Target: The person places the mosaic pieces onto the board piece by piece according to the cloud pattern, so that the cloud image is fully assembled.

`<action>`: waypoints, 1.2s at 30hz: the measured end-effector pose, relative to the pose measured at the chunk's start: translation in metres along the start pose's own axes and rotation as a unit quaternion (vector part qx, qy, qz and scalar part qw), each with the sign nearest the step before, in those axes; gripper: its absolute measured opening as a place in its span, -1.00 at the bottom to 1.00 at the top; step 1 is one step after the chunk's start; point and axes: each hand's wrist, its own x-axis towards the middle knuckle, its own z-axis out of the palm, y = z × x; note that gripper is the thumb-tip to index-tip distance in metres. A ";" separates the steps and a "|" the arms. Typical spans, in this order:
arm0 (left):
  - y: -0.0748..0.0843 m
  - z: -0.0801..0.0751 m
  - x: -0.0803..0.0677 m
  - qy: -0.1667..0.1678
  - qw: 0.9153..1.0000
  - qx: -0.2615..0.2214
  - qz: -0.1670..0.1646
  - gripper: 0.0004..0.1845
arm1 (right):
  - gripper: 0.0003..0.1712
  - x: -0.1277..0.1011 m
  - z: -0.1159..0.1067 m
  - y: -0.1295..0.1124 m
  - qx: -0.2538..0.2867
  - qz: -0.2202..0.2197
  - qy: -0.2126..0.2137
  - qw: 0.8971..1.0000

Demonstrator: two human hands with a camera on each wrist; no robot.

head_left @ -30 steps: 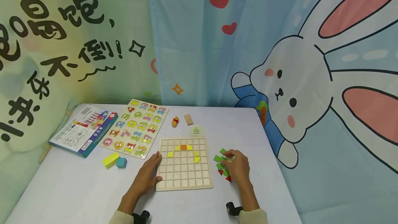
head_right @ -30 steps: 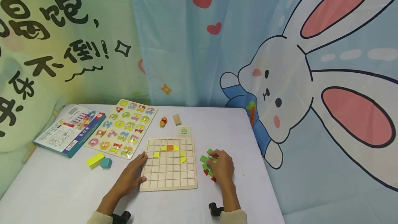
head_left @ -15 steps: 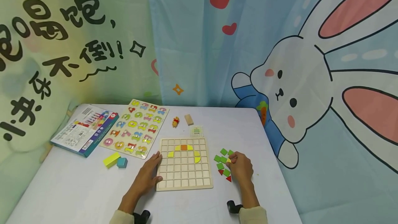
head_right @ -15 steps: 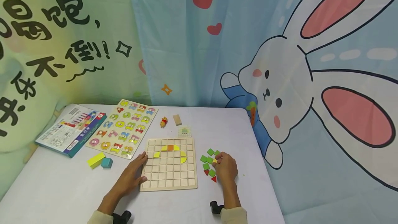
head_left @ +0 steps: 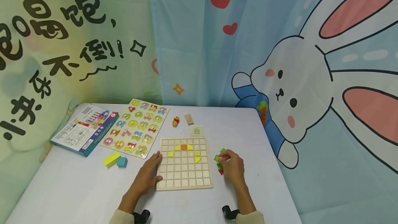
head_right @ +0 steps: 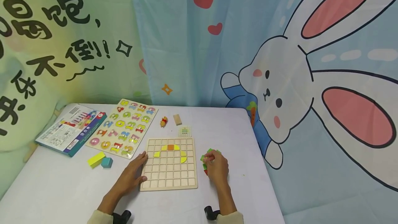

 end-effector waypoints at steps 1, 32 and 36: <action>0.000 0.000 0.000 0.000 1.000 0.000 0.000 -0.10 | -0.89 -0.002 0.005 -0.004 0.014 -0.001 -0.007 1.000; -0.003 0.000 0.002 -0.003 1.000 -0.010 0.001 -0.11 | -0.84 -0.011 0.134 -0.099 -0.035 -0.115 -0.091 0.988; -0.003 0.000 0.002 -0.002 1.000 -0.011 0.000 -0.11 | -0.81 -0.009 0.137 -0.102 -0.048 -0.115 -0.087 0.988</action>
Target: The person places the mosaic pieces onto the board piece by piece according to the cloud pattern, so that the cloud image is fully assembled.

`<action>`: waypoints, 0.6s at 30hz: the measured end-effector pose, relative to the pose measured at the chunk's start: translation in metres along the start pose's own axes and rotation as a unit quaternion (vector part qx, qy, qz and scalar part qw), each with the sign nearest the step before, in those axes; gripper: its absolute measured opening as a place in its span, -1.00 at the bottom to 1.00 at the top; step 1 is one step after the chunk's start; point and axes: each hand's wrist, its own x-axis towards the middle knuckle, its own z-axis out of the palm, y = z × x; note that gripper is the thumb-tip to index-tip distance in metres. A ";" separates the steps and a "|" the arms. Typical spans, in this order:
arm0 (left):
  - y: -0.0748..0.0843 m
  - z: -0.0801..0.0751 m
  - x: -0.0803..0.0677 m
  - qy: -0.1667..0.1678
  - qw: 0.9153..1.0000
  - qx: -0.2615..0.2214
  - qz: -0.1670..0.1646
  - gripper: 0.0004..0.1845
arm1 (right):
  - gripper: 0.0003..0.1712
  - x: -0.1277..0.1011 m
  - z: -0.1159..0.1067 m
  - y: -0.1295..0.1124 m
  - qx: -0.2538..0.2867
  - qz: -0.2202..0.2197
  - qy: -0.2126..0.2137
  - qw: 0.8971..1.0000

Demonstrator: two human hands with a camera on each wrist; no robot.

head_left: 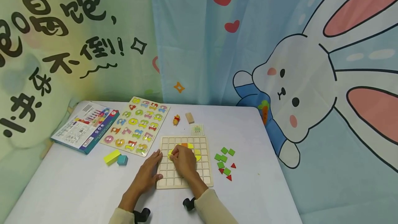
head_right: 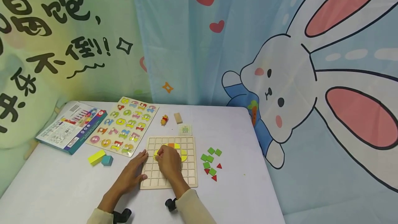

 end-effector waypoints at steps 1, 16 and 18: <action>0.000 0.000 0.000 0.000 1.000 -0.001 -0.001 -0.11 | -0.81 0.001 0.000 0.000 -0.001 0.000 0.000 1.000; 0.003 -0.001 0.000 0.002 1.000 -0.011 0.001 -0.11 | -0.83 -0.002 -0.012 0.000 0.002 0.013 -0.027 1.000; 0.003 -0.001 0.000 0.003 1.000 -0.011 0.003 -0.12 | -0.82 -0.004 -0.015 0.003 0.020 0.009 -0.035 0.999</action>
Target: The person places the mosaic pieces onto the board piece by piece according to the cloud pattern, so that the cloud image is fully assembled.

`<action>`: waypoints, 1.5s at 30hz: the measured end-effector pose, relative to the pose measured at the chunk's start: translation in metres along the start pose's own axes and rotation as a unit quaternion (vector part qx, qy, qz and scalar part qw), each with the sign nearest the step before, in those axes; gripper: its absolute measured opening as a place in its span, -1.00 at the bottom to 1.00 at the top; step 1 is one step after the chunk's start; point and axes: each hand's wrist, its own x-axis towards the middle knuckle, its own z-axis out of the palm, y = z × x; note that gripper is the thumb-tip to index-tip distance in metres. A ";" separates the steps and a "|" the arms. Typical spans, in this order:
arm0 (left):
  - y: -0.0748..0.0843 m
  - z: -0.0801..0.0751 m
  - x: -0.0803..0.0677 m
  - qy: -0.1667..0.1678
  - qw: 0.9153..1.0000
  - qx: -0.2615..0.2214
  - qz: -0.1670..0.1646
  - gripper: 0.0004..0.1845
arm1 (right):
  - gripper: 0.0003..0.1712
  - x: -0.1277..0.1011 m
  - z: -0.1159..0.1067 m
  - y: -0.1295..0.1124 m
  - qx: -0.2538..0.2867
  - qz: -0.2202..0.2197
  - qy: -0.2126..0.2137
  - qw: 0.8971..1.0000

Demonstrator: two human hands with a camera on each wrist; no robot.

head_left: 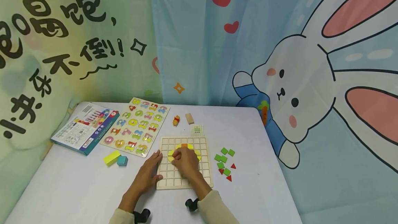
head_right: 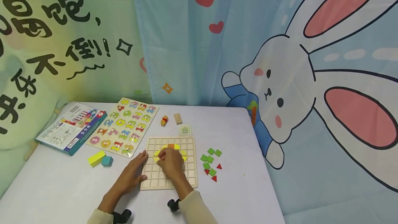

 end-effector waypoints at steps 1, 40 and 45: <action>0.000 0.000 0.000 0.000 1.000 0.000 0.001 -0.12 | -0.80 -0.001 -0.002 0.002 0.009 -0.003 -0.003 1.000; -0.003 0.002 -0.001 -0.006 1.000 0.015 -0.006 -0.09 | -0.76 0.014 -0.115 0.121 -0.080 0.077 0.114 0.987; -0.003 0.002 0.000 -0.005 1.000 0.016 -0.008 -0.09 | -0.78 0.011 -0.106 0.101 -0.021 0.045 0.105 0.993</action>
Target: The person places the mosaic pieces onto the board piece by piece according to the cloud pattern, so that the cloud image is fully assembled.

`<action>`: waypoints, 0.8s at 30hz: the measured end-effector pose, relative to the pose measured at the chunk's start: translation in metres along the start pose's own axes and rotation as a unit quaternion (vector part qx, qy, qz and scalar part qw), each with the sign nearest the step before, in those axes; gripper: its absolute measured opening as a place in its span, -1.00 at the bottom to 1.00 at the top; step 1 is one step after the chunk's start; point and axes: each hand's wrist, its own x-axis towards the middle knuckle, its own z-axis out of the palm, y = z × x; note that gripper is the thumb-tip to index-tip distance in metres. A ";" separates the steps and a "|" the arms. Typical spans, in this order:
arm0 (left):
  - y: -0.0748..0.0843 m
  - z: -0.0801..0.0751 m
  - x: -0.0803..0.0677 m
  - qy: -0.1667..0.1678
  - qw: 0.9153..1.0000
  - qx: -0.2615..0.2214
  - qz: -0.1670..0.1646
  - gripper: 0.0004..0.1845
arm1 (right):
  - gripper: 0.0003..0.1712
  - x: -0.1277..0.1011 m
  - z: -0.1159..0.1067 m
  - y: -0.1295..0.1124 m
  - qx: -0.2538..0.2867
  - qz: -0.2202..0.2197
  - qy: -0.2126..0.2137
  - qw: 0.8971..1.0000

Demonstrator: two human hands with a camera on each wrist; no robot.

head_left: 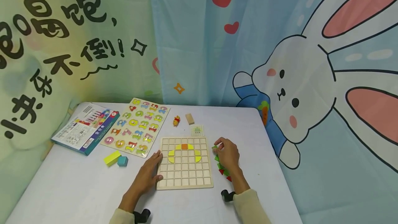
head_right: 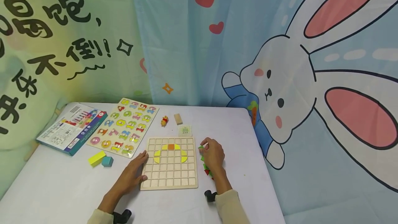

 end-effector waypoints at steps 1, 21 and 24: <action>0.000 0.000 0.000 0.000 1.000 0.000 -0.001 -0.09 | -0.79 -0.002 0.003 -0.006 0.014 -0.004 -0.004 1.000; -0.002 0.001 0.002 -0.002 1.000 -0.005 0.001 -0.09 | -0.85 -0.014 0.091 -0.079 0.022 -0.075 -0.103 0.992; -0.001 0.000 0.001 -0.003 1.000 -0.005 -0.003 -0.09 | -0.87 -0.013 0.095 -0.083 0.012 -0.077 -0.102 0.992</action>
